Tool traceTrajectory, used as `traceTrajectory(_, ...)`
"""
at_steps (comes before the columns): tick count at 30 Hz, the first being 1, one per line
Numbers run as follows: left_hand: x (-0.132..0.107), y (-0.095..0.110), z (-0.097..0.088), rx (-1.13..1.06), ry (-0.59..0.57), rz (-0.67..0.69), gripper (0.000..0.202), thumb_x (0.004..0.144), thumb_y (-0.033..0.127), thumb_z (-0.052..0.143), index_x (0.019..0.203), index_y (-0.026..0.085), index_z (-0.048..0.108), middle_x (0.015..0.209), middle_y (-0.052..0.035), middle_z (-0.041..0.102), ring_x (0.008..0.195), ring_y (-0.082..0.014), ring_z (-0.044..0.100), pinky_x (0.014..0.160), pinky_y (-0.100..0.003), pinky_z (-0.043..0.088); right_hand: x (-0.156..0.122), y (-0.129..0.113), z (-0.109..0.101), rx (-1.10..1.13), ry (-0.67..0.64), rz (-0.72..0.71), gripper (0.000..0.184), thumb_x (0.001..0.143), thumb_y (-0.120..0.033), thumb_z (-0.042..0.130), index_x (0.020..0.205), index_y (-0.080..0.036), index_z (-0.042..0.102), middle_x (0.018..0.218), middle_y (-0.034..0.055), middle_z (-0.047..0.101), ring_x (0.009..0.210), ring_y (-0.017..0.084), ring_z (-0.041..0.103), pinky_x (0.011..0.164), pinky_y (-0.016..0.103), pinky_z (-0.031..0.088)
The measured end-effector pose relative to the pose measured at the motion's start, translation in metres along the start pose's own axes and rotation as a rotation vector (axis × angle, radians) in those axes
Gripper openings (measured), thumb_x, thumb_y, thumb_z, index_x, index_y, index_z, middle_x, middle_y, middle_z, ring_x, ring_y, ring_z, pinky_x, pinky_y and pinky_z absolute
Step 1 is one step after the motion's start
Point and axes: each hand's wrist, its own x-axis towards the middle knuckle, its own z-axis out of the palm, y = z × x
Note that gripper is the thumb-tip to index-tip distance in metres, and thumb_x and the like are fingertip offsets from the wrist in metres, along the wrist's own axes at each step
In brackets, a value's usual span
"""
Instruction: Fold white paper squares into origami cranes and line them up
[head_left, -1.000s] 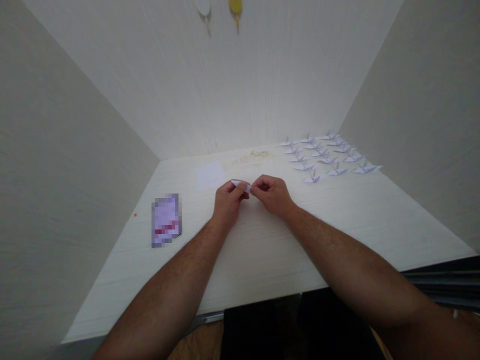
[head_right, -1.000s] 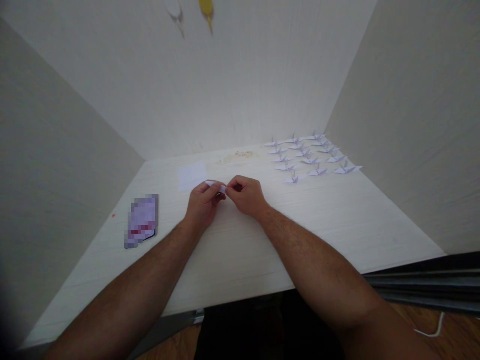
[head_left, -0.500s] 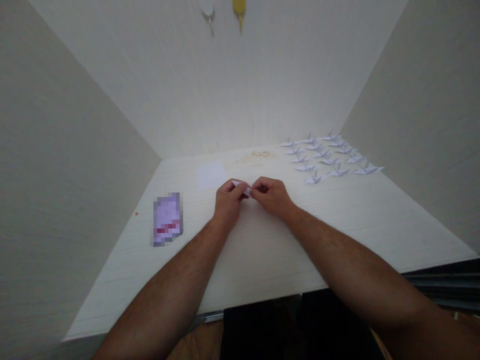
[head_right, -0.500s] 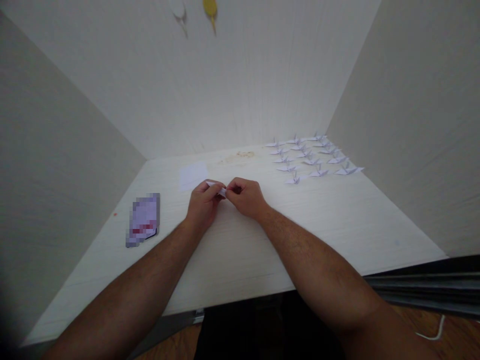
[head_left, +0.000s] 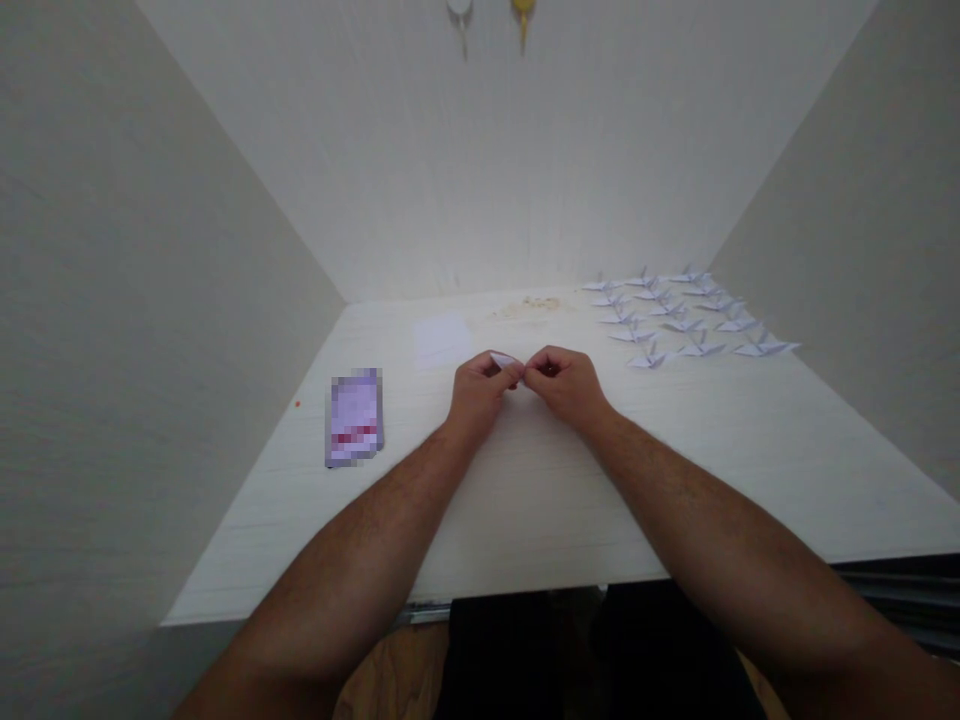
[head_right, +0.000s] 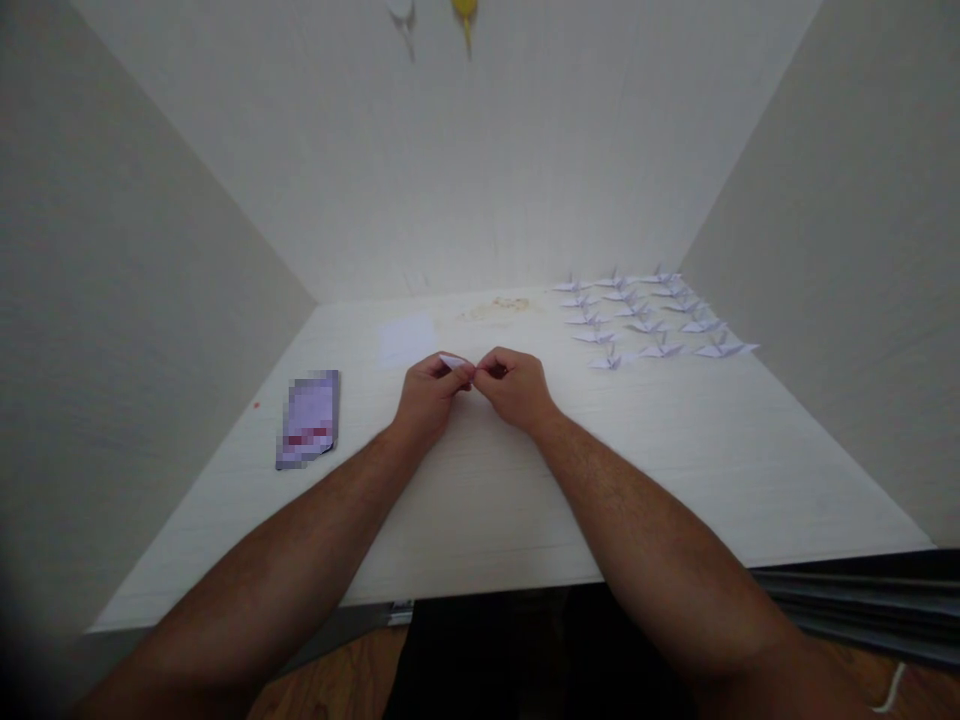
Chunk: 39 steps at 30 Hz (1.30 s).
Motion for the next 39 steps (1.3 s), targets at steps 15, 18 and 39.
traceTrajectory(15, 0.001, -0.002, 0.000, -0.048, 0.029, -0.038, 0.016, 0.066, 0.028, 0.079, 0.068, 0.016, 0.068, 0.061, 0.0004, 0.062, 0.059, -0.0105, 0.054, 0.062, -0.026, 0.044, 0.001, 0.004, 0.002, 0.055, -0.002, 0.058, 0.011, 0.070, -0.028, 0.067, 0.068, -0.017, 0.069, 0.061, 0.0009, 0.066, 0.055, 0.011, 0.053, 0.053, 0.025, 0.039)
traceTrajectory(18, 0.002, -0.005, -0.002, -0.052, 0.036, -0.028, 0.017, 0.067, 0.030, 0.079, 0.069, 0.016, 0.069, 0.063, 0.0001, 0.063, 0.060, -0.0105, 0.054, 0.061, -0.026, 0.044, 0.002, 0.004, 0.002, 0.043, -0.014, 0.068, 0.011, 0.069, -0.025, 0.065, 0.073, -0.017, 0.072, 0.060, 0.0002, 0.066, 0.053, 0.011, 0.051, 0.052, 0.025, 0.038)
traceTrajectory(39, -0.003, 0.012, 0.005, -0.234, 0.026, -0.121, 0.009, 0.060, 0.019, 0.075, 0.064, 0.016, 0.067, 0.063, 0.0003, 0.062, 0.060, -0.0100, 0.054, 0.060, -0.025, 0.043, -0.002, -0.001, 0.002, 0.060, -0.002, -0.019, 0.009, 0.074, -0.026, 0.065, 0.070, -0.018, 0.066, 0.062, -0.0014, 0.064, 0.057, 0.011, 0.053, 0.056, 0.025, 0.039)
